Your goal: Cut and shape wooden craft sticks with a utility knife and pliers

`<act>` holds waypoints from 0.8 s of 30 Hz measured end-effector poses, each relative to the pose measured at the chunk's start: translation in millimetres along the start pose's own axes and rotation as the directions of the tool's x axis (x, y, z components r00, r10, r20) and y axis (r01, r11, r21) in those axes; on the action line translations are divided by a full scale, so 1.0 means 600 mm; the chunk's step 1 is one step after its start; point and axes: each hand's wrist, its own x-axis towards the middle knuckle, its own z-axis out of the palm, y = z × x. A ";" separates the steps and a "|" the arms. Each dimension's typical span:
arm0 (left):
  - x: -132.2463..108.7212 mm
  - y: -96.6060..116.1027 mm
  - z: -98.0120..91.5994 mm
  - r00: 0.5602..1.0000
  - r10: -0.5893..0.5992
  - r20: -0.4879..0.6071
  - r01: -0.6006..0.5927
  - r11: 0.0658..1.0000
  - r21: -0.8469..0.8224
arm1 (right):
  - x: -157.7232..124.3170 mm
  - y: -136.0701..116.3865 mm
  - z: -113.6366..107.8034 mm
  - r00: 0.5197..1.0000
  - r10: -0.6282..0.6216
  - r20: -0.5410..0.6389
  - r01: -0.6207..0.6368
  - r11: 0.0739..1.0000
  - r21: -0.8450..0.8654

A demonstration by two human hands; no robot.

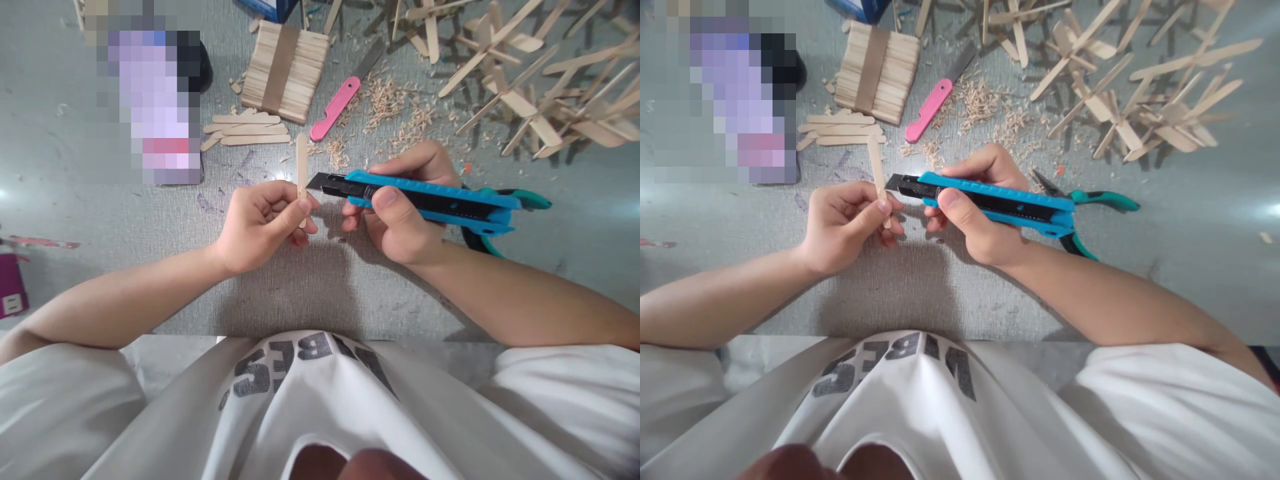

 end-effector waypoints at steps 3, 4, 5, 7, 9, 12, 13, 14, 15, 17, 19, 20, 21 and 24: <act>0.001 0.002 -0.001 1.000 -0.013 0.009 0.013 1.000 -0.012 | -0.001 -0.003 -0.001 0.999 0.037 -0.012 -0.037 0.998 -0.056; 0.002 0.002 -0.001 1.000 -0.018 0.014 0.018 1.000 -0.014 | -0.002 -0.004 -0.001 0.999 0.033 -0.004 -0.033 0.997 -0.063; 0.002 0.003 -0.001 1.000 -0.023 0.019 0.023 1.000 -0.017 | -0.003 -0.005 -0.001 1.000 0.023 0.005 -0.022 0.998 -0.066; 0.003 0.003 -0.001 0.999 -0.031 0.025 0.032 0.999 -0.023 | -0.004 -0.007 0.000 1.000 0.004 0.018 -0.002 0.997 -0.075; 0.003 0.004 -0.001 0.999 -0.035 0.026 0.036 0.999 -0.027 | -0.005 -0.008 0.002 1.000 -0.012 0.022 0.014 0.997 -0.074; 0.000 0.006 -0.001 0.998 -0.032 0.046 0.032 0.999 0.001 | -0.003 -0.006 0.002 0.998 -0.040 0.044 0.042 0.998 -0.046; 0.000 0.006 -0.002 0.998 -0.031 0.063 0.030 0.999 0.017 | -0.002 -0.005 0.001 0.998 -0.047 0.046 0.049 0.998 -0.037; -0.001 0.007 -0.002 0.997 -0.031 0.077 0.029 0.999 0.031 | -0.001 -0.004 0.000 0.997 -0.053 0.047 0.054 0.998 -0.032; -0.002 0.007 -0.002 0.996 -0.035 0.086 0.032 0.999 0.041 | 0.000 -0.004 -0.001 0.998 -0.057 0.041 0.058 0.998 -0.030; -0.002 0.007 -0.003 0.996 -0.049 0.074 0.046 0.998 0.038 | -0.001 -0.003 -0.003 0.998 -0.065 0.016 0.066 0.997 -0.034; 0.000 0.006 -0.003 0.997 -0.061 0.046 0.060 0.998 0.018 | -0.003 -0.004 -0.004 0.998 -0.058 0.008 0.058 0.997 -0.052; 0.001 0.006 -0.003 0.997 -0.062 0.037 0.061 0.998 0.010 | -0.004 -0.004 -0.005 0.999 -0.042 0.005 0.042 0.997 -0.069; 0.001 0.006 -0.003 0.998 -0.060 0.034 0.060 0.998 0.004 | -0.005 -0.005 -0.005 1.000 -0.021 0.002 0.021 0.996 -0.086; 0.003 0.005 -0.004 0.997 -0.054 0.048 0.054 0.999 -0.003 | -0.005 -0.005 -0.006 1.000 -0.016 0.012 0.017 0.997 -0.079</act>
